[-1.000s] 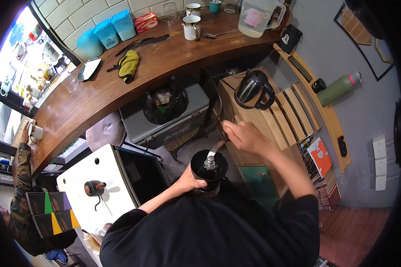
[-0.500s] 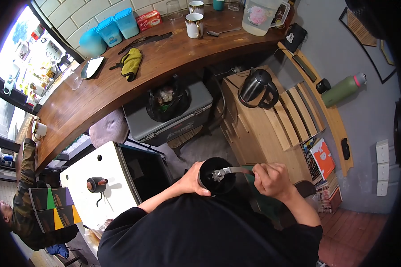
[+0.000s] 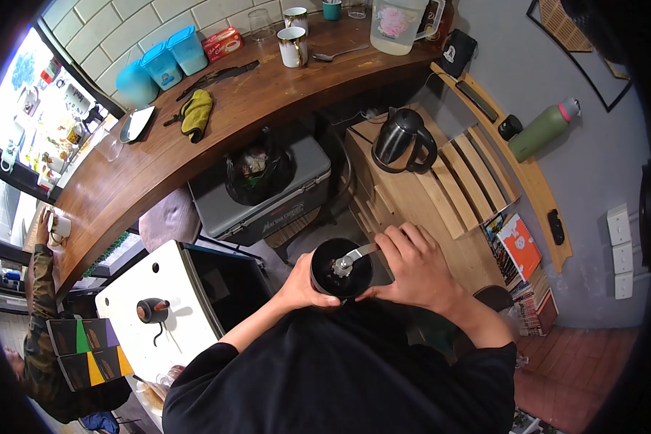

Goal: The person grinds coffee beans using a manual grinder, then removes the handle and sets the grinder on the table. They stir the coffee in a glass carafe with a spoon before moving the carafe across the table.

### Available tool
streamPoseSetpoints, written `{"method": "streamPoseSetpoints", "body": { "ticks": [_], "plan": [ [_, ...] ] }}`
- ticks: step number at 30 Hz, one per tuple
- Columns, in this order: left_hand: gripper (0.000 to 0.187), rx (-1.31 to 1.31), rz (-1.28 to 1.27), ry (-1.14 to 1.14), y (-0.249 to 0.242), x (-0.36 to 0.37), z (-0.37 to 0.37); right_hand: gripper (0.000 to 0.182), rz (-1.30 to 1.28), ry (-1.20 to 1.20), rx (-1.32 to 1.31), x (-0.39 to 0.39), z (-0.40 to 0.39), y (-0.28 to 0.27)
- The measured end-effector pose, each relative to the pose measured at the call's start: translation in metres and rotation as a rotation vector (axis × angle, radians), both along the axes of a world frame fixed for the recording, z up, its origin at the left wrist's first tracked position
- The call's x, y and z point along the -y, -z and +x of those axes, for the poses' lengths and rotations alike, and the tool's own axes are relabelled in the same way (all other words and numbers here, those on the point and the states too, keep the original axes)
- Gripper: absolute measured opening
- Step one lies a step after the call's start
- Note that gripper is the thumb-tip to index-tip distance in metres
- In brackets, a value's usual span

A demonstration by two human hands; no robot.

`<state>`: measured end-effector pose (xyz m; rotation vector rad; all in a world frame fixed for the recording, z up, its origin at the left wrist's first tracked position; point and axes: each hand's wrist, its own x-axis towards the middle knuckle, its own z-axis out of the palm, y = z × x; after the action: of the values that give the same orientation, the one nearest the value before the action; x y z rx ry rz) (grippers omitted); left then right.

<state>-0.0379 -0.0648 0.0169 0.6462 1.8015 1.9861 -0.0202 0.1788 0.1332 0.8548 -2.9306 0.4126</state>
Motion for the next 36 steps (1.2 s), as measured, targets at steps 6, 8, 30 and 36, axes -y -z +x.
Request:
{"method": "streamPoseSetpoints", "body": {
  "ticks": [6,8,30,36],
  "plan": [
    [0.092,-0.007,-0.09,-0.089,-0.003,-0.004,0.013,0.091,-0.066,0.008,-0.091,0.007,0.013,0.006],
    [0.091,0.035,-0.082,-0.099,-0.002,-0.004,0.016,0.09,-0.075,0.016,-0.071,0.009,0.016,0.008],
    [0.084,-0.088,-0.127,-0.171,-0.01,-0.01,0.016,0.048,0.015,0.293,-0.14,0.028,0.047,-0.019],
    [0.082,0.217,0.193,-0.122,0.001,0.001,0.007,0.016,-0.497,-0.231,-0.085,-0.017,-0.003,-0.019]
  ]
}}
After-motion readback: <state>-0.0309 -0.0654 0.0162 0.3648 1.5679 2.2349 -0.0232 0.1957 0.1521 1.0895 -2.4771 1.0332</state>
